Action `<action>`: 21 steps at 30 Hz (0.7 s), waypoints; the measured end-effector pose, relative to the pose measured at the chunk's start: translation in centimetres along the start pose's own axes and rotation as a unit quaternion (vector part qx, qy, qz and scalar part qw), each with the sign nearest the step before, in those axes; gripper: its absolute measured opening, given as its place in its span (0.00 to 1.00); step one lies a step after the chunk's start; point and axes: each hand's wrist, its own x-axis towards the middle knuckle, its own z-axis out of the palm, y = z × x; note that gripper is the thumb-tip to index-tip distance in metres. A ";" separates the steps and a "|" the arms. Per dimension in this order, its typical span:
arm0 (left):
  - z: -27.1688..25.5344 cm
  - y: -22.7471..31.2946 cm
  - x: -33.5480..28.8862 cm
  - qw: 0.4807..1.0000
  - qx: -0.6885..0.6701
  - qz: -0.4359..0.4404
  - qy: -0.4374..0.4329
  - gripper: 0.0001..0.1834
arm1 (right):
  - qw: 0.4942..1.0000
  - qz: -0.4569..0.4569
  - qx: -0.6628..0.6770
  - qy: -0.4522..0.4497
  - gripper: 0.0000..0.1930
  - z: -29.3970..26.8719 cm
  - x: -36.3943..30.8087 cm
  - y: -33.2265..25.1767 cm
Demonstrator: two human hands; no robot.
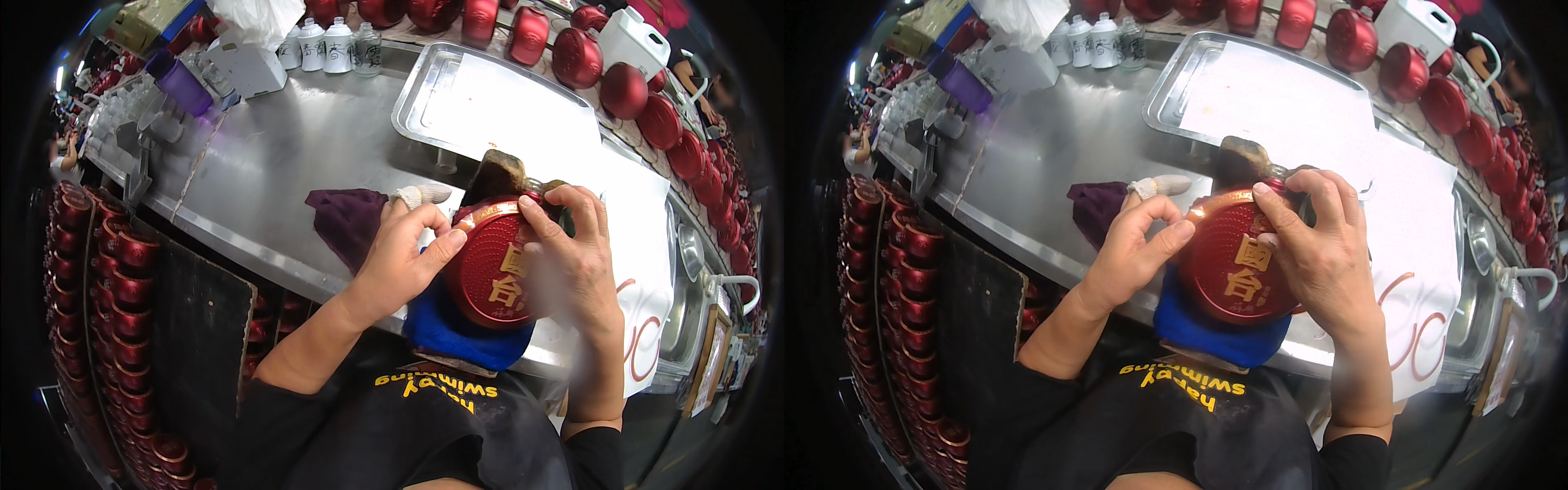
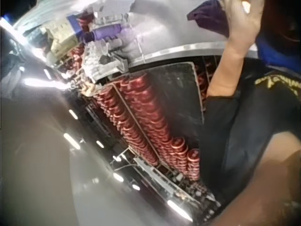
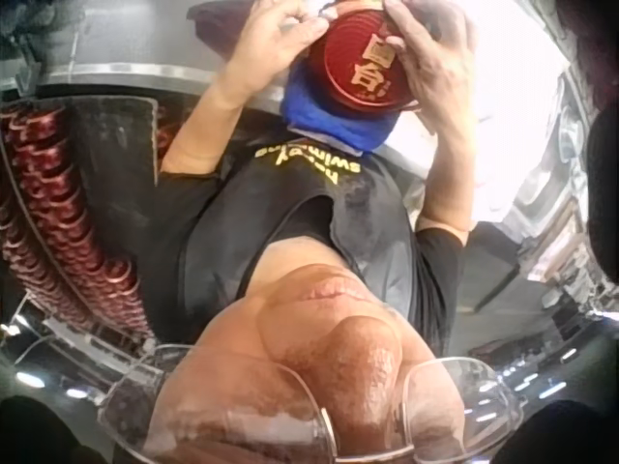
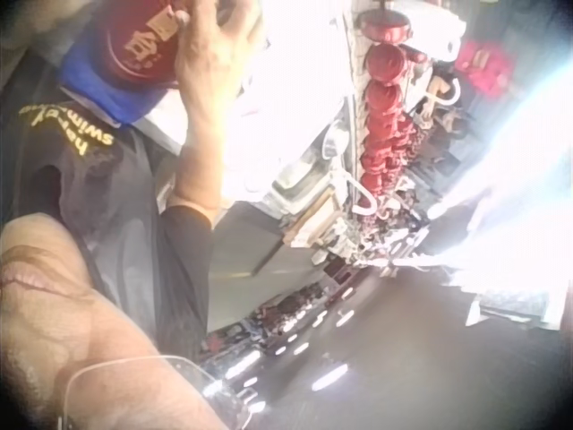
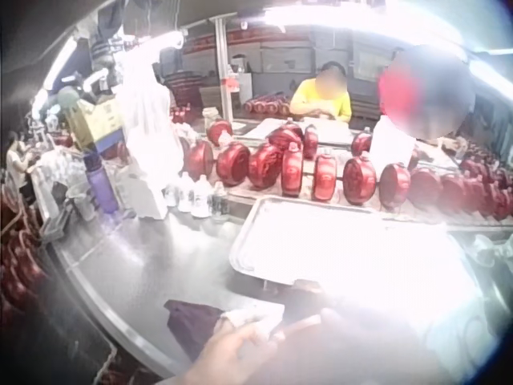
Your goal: The person applies a gold decorative band around the rim of a red container, then wipes the surface with a cloth and a green pad. The person repeats this process on multiple containers, placing finished ones on a nearby tray.
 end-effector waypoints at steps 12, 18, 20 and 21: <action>-0.2 0.7 -0.8 0.995 -0.086 -0.045 -0.037 0.14 | 0.998 -0.029 -0.020 -0.044 0.26 -0.2 1.5 -0.5; 0.3 0.5 -1.4 1.000 -0.024 -0.011 0.006 0.12 | 0.996 -0.039 -0.038 -0.066 0.26 -0.3 1.7 -0.7; 0.4 0.4 -1.6 1.000 -0.018 -0.005 0.014 0.12 | 0.996 -0.051 -0.030 -0.073 0.26 -0.4 1.9 -0.8; 0.5 0.4 -1.7 1.000 -0.015 -0.005 0.020 0.11 | 0.995 -0.058 -0.030 -0.075 0.26 -0.4 2.1 -0.9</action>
